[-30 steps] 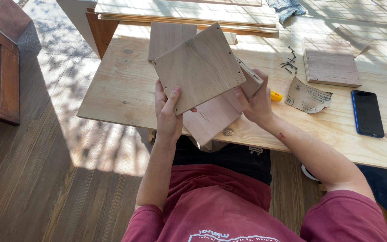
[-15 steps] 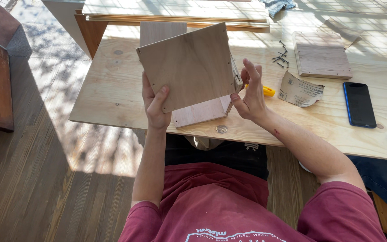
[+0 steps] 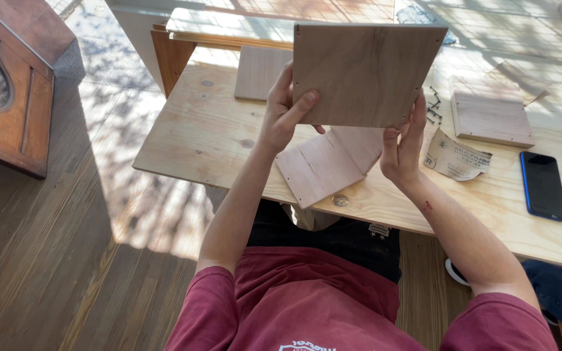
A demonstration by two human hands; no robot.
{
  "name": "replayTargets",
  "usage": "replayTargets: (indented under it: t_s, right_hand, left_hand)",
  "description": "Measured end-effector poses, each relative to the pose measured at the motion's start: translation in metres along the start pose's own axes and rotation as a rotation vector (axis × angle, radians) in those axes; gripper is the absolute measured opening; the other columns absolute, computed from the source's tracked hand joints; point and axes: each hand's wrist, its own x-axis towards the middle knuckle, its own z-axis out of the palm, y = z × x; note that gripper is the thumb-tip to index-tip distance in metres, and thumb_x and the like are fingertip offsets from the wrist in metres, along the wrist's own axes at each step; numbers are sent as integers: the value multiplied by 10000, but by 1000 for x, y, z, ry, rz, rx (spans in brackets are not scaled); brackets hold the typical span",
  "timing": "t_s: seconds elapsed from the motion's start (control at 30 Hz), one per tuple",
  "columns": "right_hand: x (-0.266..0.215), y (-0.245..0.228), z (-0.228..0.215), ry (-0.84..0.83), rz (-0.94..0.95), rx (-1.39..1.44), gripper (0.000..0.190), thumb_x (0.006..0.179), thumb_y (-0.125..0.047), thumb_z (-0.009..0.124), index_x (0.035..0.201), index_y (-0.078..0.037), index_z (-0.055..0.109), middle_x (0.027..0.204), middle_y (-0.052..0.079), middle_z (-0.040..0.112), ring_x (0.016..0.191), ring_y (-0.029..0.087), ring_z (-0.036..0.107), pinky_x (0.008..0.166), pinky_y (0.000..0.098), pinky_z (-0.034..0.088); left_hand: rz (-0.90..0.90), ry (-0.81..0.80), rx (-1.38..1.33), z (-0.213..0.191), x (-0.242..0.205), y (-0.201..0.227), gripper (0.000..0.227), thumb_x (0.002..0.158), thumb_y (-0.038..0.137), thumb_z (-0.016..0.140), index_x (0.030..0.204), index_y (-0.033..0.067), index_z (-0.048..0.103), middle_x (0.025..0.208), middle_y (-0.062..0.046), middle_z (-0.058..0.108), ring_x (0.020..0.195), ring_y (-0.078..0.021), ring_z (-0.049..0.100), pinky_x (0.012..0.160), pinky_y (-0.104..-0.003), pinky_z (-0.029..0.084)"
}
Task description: The person aligns wooden boards to form corners and uses a manual screwdriver to drive screws into the wood. They hold the boards together by hand while tightening multiple screws to assemble a box structure.
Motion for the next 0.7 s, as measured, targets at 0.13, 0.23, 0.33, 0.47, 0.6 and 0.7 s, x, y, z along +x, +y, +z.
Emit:
replayTargets:
  t_s: [0.13, 0.23, 0.33, 0.47, 0.6, 0.7]
  right_hand:
    - [23, -12, -2, -30, -122, 19, 871, 1365, -283, 500, 1993, -31, -49, 2021, 257, 235, 1880, 388, 286, 1546, 612, 278]
    - [24, -16, -2, -41, -48, 97, 1005, 1307, -114, 672, 2003, -48, -50, 1951, 272, 423, 1821, 356, 426, 1518, 622, 346]
    - [13, -7, 4, -16, 139, 259, 1130, 1143, 89, 811, 1981, -70, 70, 1767, 211, 611, 1658, 279, 555, 1473, 628, 392]
    - [-5, 32, 22, 9, 136, 43, 433, 1134, -9, 764, 1559, -4, 680, 1406, 188, 590, 1304, 369, 651, 1172, 578, 501]
    - [-1, 46, 38, -25, 127, -69, 699, 1186, -251, 909, 1730, -56, 515, 1376, 123, 469, 1138, 265, 547, 965, 452, 527]
    - [-6, 53, 24, -291, 137, -36, 1086, 1172, -779, 644, 1930, -74, 318, 1419, 164, 472, 1121, 286, 597, 937, 473, 600]
  left_hand:
    - [36, 4, -83, 4, 10, -35, 546, 1277, 219, 766, 1781, 184, 561, 1245, -163, 906, 981, -315, 949, 722, -473, 860]
    - [27, 25, -97, 4, 5, -48, 639, 1184, 134, 902, 1734, 204, 585, 1264, -144, 922, 1002, -297, 947, 746, -455, 855]
    - [3, 76, -120, 8, -11, -47, 602, 1135, 84, 937, 1642, 186, 629, 1241, -132, 932, 1000, -289, 943, 729, -436, 848]
    - [32, 204, -137, 15, -35, -30, 550, 1142, 83, 886, 1616, 162, 618, 1214, -145, 895, 912, -295, 933, 622, -397, 822]
    - [23, 247, -84, 0, -67, -33, 545, 1152, 96, 849, 1618, 137, 571, 1208, -178, 858, 889, -317, 922, 581, -395, 796]
    - [-15, 274, -77, 4, -91, -31, 516, 1167, 122, 817, 1615, 138, 563, 1210, -178, 860, 880, -321, 924, 584, -407, 812]
